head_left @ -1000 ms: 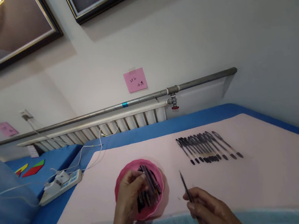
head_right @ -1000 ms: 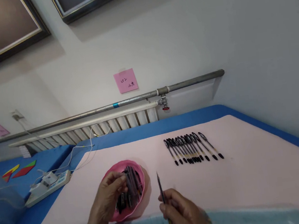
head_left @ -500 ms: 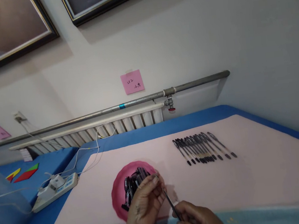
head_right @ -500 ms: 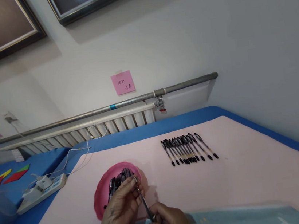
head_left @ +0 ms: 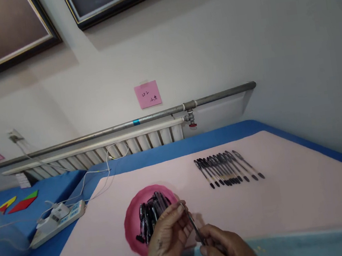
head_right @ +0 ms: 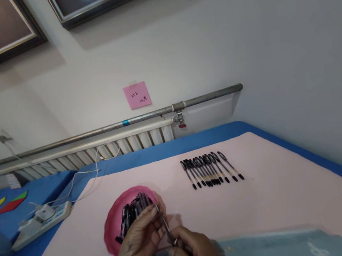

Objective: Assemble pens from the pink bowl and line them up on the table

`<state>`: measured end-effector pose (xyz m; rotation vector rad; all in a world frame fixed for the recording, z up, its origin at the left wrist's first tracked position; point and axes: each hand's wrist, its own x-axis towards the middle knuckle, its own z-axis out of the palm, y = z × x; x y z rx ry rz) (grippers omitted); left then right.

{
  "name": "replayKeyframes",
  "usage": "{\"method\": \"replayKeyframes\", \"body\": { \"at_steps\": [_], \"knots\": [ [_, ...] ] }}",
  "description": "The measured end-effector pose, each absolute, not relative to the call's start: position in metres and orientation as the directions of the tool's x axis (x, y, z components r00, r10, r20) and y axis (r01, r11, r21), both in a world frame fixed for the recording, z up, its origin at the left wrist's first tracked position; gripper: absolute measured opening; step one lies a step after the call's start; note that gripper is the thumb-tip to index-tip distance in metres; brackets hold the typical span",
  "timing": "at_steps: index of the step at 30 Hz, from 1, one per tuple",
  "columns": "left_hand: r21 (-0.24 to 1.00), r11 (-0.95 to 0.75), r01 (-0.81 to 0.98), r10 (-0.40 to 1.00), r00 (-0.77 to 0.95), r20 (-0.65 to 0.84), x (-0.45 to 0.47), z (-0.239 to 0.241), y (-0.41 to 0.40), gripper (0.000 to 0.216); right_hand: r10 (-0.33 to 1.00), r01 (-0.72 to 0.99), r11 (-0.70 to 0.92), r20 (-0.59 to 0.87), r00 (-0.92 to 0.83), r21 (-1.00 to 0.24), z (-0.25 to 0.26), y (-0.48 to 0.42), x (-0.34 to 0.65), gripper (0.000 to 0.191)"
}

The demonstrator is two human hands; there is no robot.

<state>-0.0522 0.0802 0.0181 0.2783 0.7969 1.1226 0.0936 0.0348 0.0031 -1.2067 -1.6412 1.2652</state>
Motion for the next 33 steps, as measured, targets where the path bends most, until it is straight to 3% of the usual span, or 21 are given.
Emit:
{"method": "replayKeyframes", "body": {
  "at_steps": [15, 23, 33],
  "knots": [
    [0.590, 0.421, -0.690, 0.896, 0.213, -0.390, -0.045, 0.021, 0.077, 0.016, 0.963, 0.213, 0.083, 0.023, -0.269, -0.973, -0.001, 0.035, 0.092, 0.011],
    [0.701, 0.405, -0.587, 0.912, 0.209, -0.352, -0.048, 0.013, 0.079, 0.018, 0.971, 0.272, 0.090, 0.024, -0.238, -0.958, -0.003, 0.035, 0.091, 0.013],
    [0.737, 0.392, -0.551, 0.918, 0.285, -0.275, -0.048, 0.019, 0.074, 0.013, 0.951, -0.041, -0.102, -0.085, -0.298, -0.994, 0.004, 0.034, 0.094, 0.018]
  ]
}}
